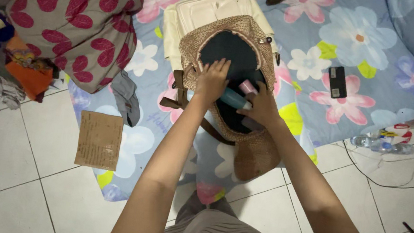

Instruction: The person packs a small backpack lying on a bed. They take cosmetic and toiletry bottles one at a time from a corner storage rack, place each bottle into the backpack's main compartment, then zip the backpack closed and smooth it flat on the bed.

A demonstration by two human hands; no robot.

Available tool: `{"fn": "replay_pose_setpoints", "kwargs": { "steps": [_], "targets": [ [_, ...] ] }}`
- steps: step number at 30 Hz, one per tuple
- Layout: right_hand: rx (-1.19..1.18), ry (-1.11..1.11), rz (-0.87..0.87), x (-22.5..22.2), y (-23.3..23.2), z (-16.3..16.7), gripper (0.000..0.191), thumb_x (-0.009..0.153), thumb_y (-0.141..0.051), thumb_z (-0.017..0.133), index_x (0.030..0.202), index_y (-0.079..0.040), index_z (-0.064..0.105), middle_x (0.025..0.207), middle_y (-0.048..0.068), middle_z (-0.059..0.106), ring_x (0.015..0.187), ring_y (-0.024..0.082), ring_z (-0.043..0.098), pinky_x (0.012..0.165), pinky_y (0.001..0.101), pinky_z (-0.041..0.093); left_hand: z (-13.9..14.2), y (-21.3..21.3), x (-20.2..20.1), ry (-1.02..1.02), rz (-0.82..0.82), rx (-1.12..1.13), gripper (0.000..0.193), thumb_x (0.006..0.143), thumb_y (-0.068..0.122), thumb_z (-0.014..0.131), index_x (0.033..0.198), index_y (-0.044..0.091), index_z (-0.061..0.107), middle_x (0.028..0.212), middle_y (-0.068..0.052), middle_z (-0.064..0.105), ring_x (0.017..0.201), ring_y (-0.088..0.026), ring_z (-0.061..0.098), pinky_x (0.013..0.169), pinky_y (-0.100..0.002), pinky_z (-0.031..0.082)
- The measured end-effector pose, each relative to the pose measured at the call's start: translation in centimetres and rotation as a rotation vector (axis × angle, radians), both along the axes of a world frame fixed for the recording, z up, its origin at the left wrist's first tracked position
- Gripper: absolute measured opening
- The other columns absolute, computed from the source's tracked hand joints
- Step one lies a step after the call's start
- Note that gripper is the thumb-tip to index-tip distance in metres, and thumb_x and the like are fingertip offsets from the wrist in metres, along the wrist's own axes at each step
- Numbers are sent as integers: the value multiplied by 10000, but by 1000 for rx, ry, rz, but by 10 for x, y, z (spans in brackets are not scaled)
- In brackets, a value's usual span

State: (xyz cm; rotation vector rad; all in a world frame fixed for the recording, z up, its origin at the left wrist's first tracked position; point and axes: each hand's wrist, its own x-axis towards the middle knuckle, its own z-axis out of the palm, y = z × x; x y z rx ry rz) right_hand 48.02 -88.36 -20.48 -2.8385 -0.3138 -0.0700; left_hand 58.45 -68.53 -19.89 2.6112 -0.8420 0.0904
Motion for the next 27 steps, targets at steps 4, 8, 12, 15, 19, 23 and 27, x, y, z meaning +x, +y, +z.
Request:
{"fn": "replay_pose_setpoints", "kwargs": {
  "steps": [4, 8, 12, 15, 19, 23, 27],
  "targets": [
    [82, -29, -21, -11, 4, 7, 570, 654, -481, 887, 1021, -60, 772, 1393, 231, 559, 1258, 402, 544, 1064, 470, 470, 5, 17, -29, 54, -7, -21, 805, 851, 238, 774, 1528, 90, 365, 1591, -210, 352, 1479, -391, 334, 1195, -573, 261],
    [178, -170, -46, -17, 15, 28, 556, 694, -406, 897, 1100, -48, 769, 1277, 208, 627, 1066, 386, 641, 932, 491, 507, 12, 40, -67, 20, 55, -156, 794, 872, 162, 755, 1560, 78, 367, 1601, -202, 370, 1497, -401, 334, 1220, -548, 264],
    [291, -20, -64, -23, 19, 68, 473, 758, -365, 897, 1088, -54, 759, 1032, 143, 700, 924, 359, 691, 831, 471, 542, 27, 58, -107, 43, 61, -230, 776, 866, 121, 761, 1555, 86, 407, 1566, -185, 447, 1486, -369, 393, 1251, -495, 303],
    [460, 61, -82, -34, 29, 98, 492, 757, -367, 917, 1053, -28, 718, 953, 111, 704, 825, 264, 717, 764, 382, 561, 46, 64, -137, 182, 64, -354, 831, 789, 183, 836, 1505, 47, 436, 1458, -223, 515, 1377, -402, 472, 1161, -471, 379],
    [921, -13, 126, -52, 55, 121, 383, 858, -241, 872, 1115, -14, 700, 1031, 67, 746, 914, 159, 733, 825, 303, 577, 73, 65, -177, 333, 113, -667, 776, 800, 221, 886, 1439, -2, 507, 1282, -206, 675, 1208, -342, 675, 998, -424, 543],
    [1329, 212, 227, -58, 102, 132, 390, 930, -186, 786, 1226, 26, 646, 1161, 57, 728, 1063, 122, 692, 950, 291, 554, 100, 85, -216, 437, 200, -1054, 667, 837, 147, 856, 1398, -20, 537, 1183, -141, 723, 1072, -208, 730, 910, -335, 613],
    [1276, 348, 369, -68, 149, 150, 395, 1005, -226, 696, 1310, 21, 650, 1223, 49, 705, 1120, 98, 629, 981, 278, 501, 126, 131, -250, 426, 266, -1222, 588, 860, 79, 825, 1378, -27, 565, 1187, -122, 724, 1055, -163, 720, 901, -307, 605]
  ]
}}
